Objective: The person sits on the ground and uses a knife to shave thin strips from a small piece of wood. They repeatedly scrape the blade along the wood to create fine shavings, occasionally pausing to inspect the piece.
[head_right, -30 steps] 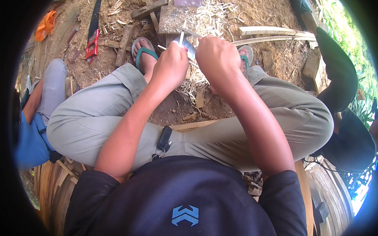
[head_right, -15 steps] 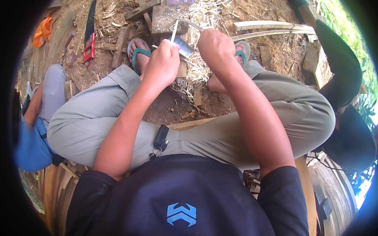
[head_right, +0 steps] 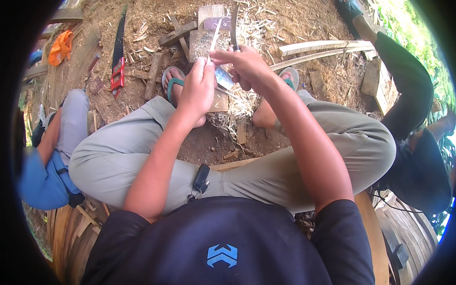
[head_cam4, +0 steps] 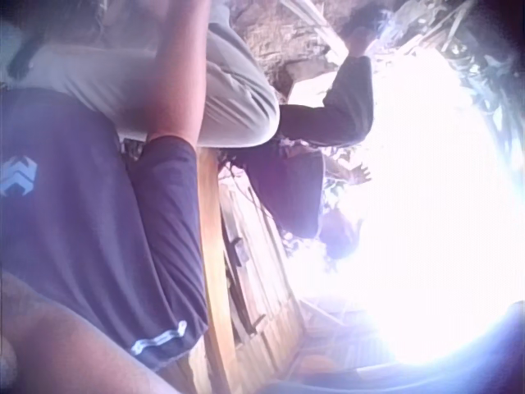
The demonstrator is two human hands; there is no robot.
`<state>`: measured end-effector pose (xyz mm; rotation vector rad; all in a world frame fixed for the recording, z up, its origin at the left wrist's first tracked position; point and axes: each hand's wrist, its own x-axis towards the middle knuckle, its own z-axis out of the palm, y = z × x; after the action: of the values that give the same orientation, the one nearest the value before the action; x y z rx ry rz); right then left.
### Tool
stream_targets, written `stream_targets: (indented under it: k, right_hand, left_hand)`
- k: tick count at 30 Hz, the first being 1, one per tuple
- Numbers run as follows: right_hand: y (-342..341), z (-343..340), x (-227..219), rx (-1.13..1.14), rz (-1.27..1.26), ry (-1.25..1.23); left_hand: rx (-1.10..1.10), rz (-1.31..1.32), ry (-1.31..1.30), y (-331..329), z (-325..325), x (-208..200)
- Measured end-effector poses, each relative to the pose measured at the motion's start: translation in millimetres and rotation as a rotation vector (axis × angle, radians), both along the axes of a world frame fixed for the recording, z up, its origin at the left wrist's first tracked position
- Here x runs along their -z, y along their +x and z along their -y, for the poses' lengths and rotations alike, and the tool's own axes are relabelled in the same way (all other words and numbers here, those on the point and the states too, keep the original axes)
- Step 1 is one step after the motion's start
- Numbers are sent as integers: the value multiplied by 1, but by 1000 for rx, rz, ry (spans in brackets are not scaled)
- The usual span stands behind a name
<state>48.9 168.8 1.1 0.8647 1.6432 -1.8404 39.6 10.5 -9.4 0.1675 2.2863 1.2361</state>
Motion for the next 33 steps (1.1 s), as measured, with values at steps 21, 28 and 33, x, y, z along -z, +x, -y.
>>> stream_targets:
  k: [21,28,33]
  right_hand:
    - [0,3,-9,-198,-365,9]
    - [-1,1,-9,-214,-371,82]
    - [-3,-3,20,-37,-437,192]
  left_hand:
    - [-252,-65,440,-39,10,-16]
    - [-363,-137,551,-43,15,-24]
    - [-412,-162,652,-48,15,-28]
